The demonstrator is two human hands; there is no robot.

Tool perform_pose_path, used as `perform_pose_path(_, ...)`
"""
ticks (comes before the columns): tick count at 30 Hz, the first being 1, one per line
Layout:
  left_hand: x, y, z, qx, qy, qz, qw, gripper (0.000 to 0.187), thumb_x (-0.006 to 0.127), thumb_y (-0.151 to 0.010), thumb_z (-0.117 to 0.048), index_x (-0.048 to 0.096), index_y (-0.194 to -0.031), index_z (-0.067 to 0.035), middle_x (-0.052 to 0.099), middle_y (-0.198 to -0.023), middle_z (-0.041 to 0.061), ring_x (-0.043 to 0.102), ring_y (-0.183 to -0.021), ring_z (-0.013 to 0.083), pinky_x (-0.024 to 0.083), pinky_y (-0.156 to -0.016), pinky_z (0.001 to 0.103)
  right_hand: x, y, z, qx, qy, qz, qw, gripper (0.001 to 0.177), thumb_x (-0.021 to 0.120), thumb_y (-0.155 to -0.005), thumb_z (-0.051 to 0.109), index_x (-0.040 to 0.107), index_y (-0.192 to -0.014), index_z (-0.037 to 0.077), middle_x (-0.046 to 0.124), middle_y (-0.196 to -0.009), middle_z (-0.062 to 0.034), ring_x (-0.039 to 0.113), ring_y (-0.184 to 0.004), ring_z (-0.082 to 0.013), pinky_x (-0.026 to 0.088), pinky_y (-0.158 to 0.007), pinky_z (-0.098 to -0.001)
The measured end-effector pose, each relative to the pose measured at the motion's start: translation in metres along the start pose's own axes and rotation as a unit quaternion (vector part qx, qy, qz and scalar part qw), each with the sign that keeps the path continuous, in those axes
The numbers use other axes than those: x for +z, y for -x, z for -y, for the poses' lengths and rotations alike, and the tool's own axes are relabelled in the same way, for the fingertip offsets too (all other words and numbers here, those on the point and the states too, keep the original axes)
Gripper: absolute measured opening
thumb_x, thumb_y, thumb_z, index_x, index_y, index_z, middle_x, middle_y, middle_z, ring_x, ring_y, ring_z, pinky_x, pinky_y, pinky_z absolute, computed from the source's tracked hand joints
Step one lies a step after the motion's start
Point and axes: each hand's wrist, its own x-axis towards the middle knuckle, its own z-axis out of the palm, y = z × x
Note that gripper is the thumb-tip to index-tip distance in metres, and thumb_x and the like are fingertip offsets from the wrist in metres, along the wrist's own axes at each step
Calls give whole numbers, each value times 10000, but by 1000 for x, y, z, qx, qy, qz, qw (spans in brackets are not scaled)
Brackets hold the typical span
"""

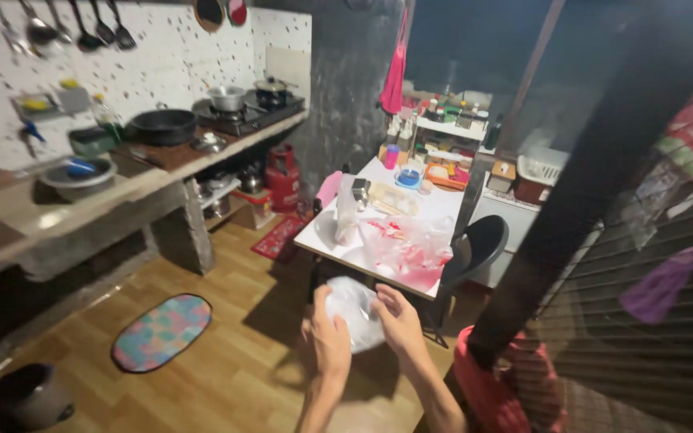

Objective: Carry a bag of food into the dining room and kitchen, unloading items onto the tables.

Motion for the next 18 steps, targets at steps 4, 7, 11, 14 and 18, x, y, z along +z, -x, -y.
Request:
perform_pose_path(4, 57, -32, 12, 13, 10, -12, 1000, 487, 638, -859, -79, 544, -1310, -238, 705, -1142, 145, 664, -1017, 397, 509, -806, 522, -14, -33, 0, 19, 12, -12, 1000, 537, 732, -896, 269, 611, -1377, 62, 655, -1375, -149, 643, -1244, -212, 478, -1022, -303)
perform_pose_path(7, 104, -55, 25, 96, 59, -90, 990, 491, 623, -833, -38, 560, -1294, -197, 701, -1084, 166, 670, -1027, 393, 515, -862, 508, -33, -64, -13, 27, 48, -31, 998, 539, 731, -900, 365, 650, -1332, 53, 734, -1268, -144, 669, -1198, -186, 479, -1016, -292)
perform_pose_path(11, 130, -78, 18, 33, 17, -62, 997, 429, 626, -875, -87, 567, -1283, -205, 705, -1142, 134, 673, -1024, 390, 523, -801, 511, -63, -111, -44, 89, 67, -45, 993, 476, 659, -968, 407, 716, -1312, 82, 737, -1108, -119, 587, -923, -154, 455, -786, -280)
perform_pose_path(14, 145, -114, 9, 36, 26, -78, 996, 416, 628, -870, -93, 583, -1270, -199, 707, -1142, 143, 671, -1024, 404, 520, -802, 515, -81, -153, -53, 102, 65, -61, 991, 432, 667, -958, 355, 731, -1297, 95, 736, -1070, -94, 532, -797, -135, 428, -662, -275)
perform_pose_path(18, 172, -159, 2, -34, 15, -42, 998, 391, 628, -911, -142, 589, -1295, -211, 726, -1085, 169, 673, -990, 426, 502, -806, 528, -110, -196, -68, 125, 77, -93, 985, 389, 687, -900, 239, 722, -1271, 129, 741, -1075, -65, 618, -828, -121, 503, -665, -287)
